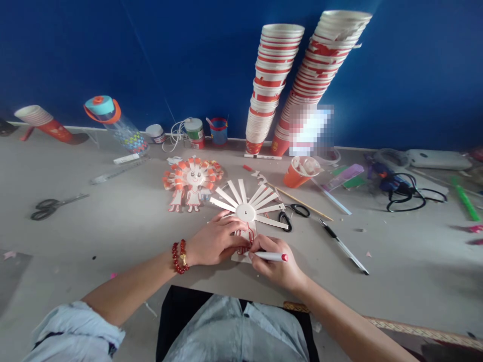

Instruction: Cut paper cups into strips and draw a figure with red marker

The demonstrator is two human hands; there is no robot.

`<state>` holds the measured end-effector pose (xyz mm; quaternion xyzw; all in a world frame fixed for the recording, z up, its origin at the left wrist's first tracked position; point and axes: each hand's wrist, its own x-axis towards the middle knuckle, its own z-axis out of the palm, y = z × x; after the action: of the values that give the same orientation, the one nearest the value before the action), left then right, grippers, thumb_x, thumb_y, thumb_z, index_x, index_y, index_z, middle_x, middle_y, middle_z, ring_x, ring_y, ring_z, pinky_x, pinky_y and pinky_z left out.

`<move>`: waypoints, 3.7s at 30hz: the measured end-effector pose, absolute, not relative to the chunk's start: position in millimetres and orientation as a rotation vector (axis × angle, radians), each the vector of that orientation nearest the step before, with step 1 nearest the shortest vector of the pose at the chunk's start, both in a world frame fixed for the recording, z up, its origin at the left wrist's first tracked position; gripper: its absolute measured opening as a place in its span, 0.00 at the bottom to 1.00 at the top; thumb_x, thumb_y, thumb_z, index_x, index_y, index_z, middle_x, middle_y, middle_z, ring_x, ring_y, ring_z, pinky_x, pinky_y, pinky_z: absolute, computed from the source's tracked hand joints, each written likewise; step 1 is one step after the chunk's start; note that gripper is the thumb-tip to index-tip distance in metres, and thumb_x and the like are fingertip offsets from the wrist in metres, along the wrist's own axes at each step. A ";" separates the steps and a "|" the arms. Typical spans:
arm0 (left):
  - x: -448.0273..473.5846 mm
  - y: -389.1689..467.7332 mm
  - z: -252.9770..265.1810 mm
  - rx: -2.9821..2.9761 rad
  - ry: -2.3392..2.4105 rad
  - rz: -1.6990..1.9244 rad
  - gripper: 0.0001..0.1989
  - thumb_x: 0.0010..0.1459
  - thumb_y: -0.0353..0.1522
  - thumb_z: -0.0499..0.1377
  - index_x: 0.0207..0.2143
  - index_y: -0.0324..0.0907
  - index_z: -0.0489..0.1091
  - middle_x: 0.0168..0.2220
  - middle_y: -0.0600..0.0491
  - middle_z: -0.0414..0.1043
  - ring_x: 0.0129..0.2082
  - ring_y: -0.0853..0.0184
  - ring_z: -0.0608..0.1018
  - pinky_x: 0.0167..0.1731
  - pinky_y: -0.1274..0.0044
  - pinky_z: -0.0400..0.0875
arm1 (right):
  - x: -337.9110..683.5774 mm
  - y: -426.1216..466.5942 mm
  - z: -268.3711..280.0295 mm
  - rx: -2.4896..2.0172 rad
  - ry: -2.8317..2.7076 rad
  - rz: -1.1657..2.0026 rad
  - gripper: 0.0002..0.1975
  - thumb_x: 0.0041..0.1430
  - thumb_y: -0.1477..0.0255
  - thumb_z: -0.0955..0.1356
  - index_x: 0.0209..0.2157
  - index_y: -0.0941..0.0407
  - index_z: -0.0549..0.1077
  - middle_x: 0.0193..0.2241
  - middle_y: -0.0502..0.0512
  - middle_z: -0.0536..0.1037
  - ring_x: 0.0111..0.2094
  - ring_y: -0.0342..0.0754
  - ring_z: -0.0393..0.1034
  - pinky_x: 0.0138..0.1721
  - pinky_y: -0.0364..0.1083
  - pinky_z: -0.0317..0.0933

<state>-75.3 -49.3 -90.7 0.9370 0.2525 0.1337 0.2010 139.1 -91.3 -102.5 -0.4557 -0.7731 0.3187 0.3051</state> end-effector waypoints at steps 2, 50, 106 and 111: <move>-75.5 -49.2 -91.0 2.620 0.710 0.365 0.13 0.61 0.30 0.54 0.48 0.50 0.71 0.53 0.50 0.68 0.54 0.57 0.68 0.60 0.60 0.52 | 139.1 -91.1 -103.4 -1.200 -2.047 0.837 0.04 0.49 0.76 0.64 0.24 0.53 0.65 0.20 0.48 0.73 0.20 0.43 0.65 0.23 0.39 0.54; -75.2 -48.8 -87.8 2.629 0.690 0.372 0.13 0.62 0.29 0.54 0.47 0.50 0.70 0.53 0.51 0.68 0.54 0.59 0.68 0.59 0.61 0.53 | 144.0 -90.9 -97.5 -1.117 -1.883 1.022 0.05 0.51 0.78 0.63 0.26 0.54 0.66 0.20 0.47 0.70 0.21 0.43 0.63 0.24 0.40 0.56; -77.8 -46.5 -92.3 2.617 0.686 0.384 0.12 0.60 0.28 0.55 0.45 0.49 0.70 0.54 0.51 0.68 0.55 0.59 0.68 0.60 0.61 0.52 | 129.0 -86.4 -102.2 -1.188 -1.960 1.022 0.04 0.48 0.77 0.64 0.25 0.53 0.64 0.21 0.49 0.74 0.22 0.45 0.66 0.25 0.41 0.58; -78.6 -46.3 -92.6 2.625 0.687 0.364 0.17 0.56 0.24 0.56 0.46 0.50 0.70 0.55 0.52 0.67 0.56 0.59 0.67 0.61 0.60 0.51 | 129.7 -86.0 -104.6 -1.227 -1.979 0.968 0.04 0.49 0.76 0.63 0.24 0.53 0.62 0.20 0.48 0.71 0.21 0.44 0.62 0.24 0.41 0.56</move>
<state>-78.6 -46.3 -92.6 0.9394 0.2457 0.1301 0.2007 129.7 -86.0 -104.6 -0.4632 -0.7475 0.3656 0.3050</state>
